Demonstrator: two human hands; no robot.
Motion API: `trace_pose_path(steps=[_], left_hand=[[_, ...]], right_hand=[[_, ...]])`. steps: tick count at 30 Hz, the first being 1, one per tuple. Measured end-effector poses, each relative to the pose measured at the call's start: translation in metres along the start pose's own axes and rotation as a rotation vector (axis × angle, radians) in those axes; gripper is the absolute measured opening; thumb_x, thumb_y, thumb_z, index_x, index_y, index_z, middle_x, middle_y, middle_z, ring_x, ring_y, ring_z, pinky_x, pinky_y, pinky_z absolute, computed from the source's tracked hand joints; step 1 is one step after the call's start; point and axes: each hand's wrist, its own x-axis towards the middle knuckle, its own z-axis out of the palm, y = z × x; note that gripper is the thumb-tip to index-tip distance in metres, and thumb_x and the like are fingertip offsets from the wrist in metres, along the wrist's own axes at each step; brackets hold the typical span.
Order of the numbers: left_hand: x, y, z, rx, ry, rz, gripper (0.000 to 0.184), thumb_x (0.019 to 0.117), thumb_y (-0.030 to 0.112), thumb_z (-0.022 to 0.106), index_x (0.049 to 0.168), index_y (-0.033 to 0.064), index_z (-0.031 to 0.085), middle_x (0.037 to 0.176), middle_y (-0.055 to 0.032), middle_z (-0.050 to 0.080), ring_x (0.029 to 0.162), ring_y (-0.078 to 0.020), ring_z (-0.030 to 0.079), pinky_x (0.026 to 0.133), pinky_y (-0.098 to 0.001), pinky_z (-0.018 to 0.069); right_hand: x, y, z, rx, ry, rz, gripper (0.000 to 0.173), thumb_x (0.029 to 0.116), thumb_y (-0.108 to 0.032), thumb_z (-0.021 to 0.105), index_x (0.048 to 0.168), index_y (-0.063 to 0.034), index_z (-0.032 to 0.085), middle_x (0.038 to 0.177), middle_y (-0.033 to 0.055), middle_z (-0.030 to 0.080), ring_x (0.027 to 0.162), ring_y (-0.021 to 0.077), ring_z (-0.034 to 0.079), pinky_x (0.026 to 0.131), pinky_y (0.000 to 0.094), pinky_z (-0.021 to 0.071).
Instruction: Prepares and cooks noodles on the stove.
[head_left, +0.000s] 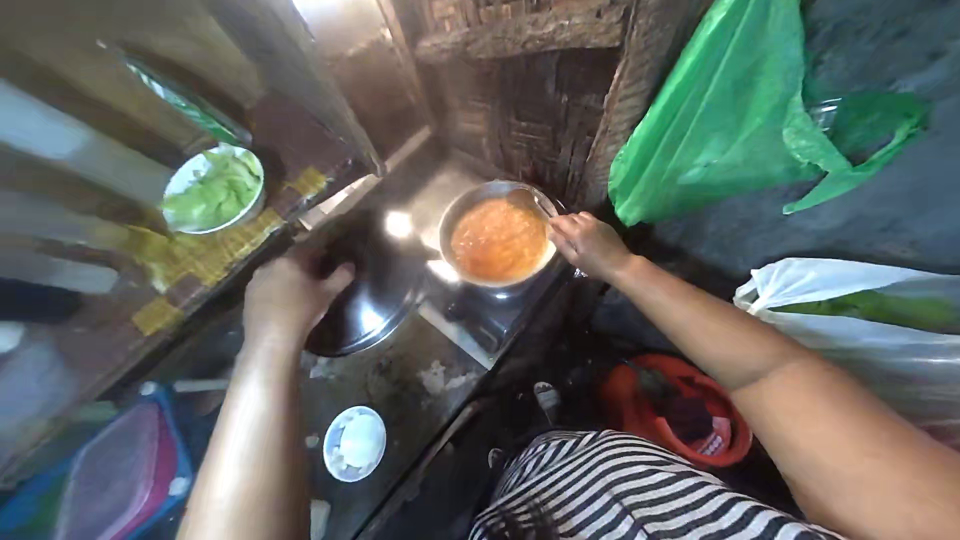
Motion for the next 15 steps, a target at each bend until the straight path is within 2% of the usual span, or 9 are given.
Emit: trace_pose_path(steps=[2, 4, 6, 10, 12, 15], left_hand=[[-0.018, -0.026, 0.003, -0.008, 0.002, -0.076, 0.048, 0.0957, 0.041, 0.071, 0.127, 0.0059, 0.066, 0.112, -0.0318, 0.068, 0.108, -0.0565, 0.062, 0.089, -0.08, 0.0428], [-0.034, -0.054, 0.015, 0.004, 0.008, -0.119, 0.046, 0.0958, 0.041, 0.071, 0.126, 0.0068, 0.066, 0.109, -0.0305, 0.069, 0.104, -0.0559, 0.064, 0.085, -0.0796, 0.044], [-0.047, -0.073, 0.023, 0.011, -0.023, -0.185, 0.047, 0.0952, 0.041, 0.072, 0.127, 0.008, 0.067, 0.11, -0.0308, 0.068, 0.106, -0.056, 0.063, 0.087, -0.079, 0.0439], [-0.067, -0.098, 0.044, -0.003, -0.079, -0.25, 0.05, 0.0922, 0.041, 0.076, 0.128, 0.0065, 0.067, 0.114, -0.0304, 0.068, 0.11, -0.0538, 0.063, 0.091, -0.0767, 0.0438], [-0.073, -0.101, 0.052, -0.022, -0.093, -0.245, 0.048, 0.0925, 0.039, 0.076, 0.126, 0.0049, 0.068, 0.114, -0.0299, 0.068, 0.111, -0.0521, 0.063, 0.094, -0.0757, 0.0431], [-0.08, -0.104, 0.062, -0.042, -0.132, -0.254, 0.048, 0.0933, 0.04, 0.074, 0.126, 0.0053, 0.067, 0.115, -0.0284, 0.068, 0.112, -0.0505, 0.063, 0.095, -0.0741, 0.0435]], right_hand=[[-0.005, -0.009, 0.003, 0.126, 0.073, 0.051, 0.039, 0.1091, -0.03, 0.046, 0.124, -0.0009, 0.068, 0.117, 0.0199, 0.071, 0.112, 0.0374, 0.068, 0.1, 0.0538, 0.0522], [-0.01, -0.018, 0.007, 0.281, 0.104, 0.16, 0.038, 0.1087, -0.029, 0.047, 0.122, -0.0015, 0.069, 0.112, 0.0206, 0.072, 0.108, 0.0361, 0.07, 0.098, 0.056, 0.0525], [-0.011, -0.023, 0.015, 0.426, 0.135, 0.274, 0.04, 0.1088, -0.033, 0.047, 0.122, -0.0038, 0.07, 0.11, 0.0188, 0.074, 0.105, 0.0328, 0.071, 0.096, 0.056, 0.0533], [-0.01, -0.029, 0.034, 0.714, 0.141, 0.444, 0.041, 0.1109, -0.031, 0.044, 0.121, -0.0013, 0.069, 0.102, 0.0145, 0.074, 0.088, 0.022, 0.074, 0.085, 0.0429, 0.0607], [-0.01, -0.04, 0.036, 0.828, 0.127, 0.483, 0.041, 0.1119, -0.029, 0.042, 0.12, 0.0009, 0.068, 0.098, 0.0143, 0.073, 0.081, 0.0182, 0.072, 0.079, 0.0372, 0.0603], [-0.004, -0.048, 0.038, 1.024, 0.103, 0.62, 0.049, 0.1138, -0.034, 0.033, 0.122, 0.0027, 0.065, 0.099, 0.0149, 0.072, 0.08, 0.0166, 0.071, 0.077, 0.0344, 0.0599]])
